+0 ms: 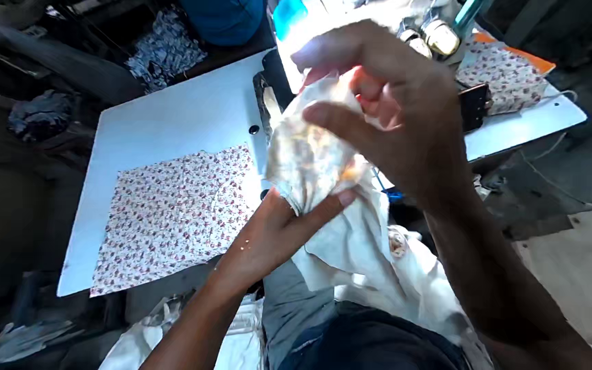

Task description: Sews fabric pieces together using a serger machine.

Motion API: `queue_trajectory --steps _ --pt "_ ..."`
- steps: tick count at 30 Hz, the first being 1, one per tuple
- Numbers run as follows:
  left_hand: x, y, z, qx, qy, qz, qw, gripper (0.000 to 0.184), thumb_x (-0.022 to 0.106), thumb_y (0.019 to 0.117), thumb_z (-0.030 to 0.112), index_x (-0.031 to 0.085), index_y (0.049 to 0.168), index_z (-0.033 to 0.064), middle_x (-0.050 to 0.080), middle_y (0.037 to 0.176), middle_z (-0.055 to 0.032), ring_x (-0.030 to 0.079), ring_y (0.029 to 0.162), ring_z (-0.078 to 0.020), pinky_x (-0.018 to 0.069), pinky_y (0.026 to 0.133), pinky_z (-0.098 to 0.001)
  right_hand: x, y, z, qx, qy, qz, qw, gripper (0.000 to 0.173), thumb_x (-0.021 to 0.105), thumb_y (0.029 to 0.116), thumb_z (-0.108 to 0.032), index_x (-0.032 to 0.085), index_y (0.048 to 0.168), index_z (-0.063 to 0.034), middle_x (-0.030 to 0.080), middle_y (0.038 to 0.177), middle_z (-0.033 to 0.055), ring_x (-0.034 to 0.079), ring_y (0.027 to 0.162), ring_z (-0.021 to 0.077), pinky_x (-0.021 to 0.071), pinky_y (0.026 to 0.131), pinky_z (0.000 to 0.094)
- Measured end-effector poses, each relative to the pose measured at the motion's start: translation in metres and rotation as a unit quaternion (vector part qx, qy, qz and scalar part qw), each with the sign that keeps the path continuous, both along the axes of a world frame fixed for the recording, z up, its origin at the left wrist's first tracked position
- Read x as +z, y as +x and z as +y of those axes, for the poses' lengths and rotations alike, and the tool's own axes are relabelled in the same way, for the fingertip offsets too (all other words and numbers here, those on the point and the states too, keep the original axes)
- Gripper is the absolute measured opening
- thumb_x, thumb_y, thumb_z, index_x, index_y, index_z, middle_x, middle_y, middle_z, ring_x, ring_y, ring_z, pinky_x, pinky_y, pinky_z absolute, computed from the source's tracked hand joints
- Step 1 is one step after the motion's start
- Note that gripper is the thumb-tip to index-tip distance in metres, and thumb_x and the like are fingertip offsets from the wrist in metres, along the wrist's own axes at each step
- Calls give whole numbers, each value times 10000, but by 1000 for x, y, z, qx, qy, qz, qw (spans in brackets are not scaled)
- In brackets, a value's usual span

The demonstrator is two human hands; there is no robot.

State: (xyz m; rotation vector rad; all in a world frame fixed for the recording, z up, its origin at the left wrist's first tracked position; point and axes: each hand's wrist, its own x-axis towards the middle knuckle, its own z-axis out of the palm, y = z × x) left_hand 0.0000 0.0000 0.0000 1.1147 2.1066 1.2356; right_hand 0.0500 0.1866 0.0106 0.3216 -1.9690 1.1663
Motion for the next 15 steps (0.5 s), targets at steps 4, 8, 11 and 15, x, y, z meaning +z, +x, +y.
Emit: queue_trajectory --steps 4,8,11,15 --pt "9 -4 -1 -14 23 -70 997 228 530 1064 396 655 1179 244 711 918 128 678 786 34 587 683 -155 -43 18 25 138 -201 -48 968 616 458 1076 -440 420 1438 57 635 1281 75 660 1101 141 582 936 320" --pt "21 -12 -5 -23 45 -110 993 194 568 1037 442 686 1054 289 653 720 144 538 505 76 456 444 -88 -98 36 24 221 -281 -106 928 783 349 956 -772 617 1347 -149 658 1287 -82 601 1184 41 515 1008 265" --pt "32 -16 -14 18 111 -50 992 181 595 1031 394 703 1150 311 732 962 190 676 822 85 568 738 -100 -116 42 23 204 -275 -134 930 469 641 931 -588 653 1183 -193 694 1033 -157 647 930 -62 558 789 148" --pt "23 -52 -44 68 231 -2 971 251 596 1037 360 653 1244 230 722 1131 105 695 1041 -37 585 927 -226 -129 34 23 156 -178 -176 956 293 800 856 -175 701 1092 -32 707 996 -10 662 917 19 572 823 189"
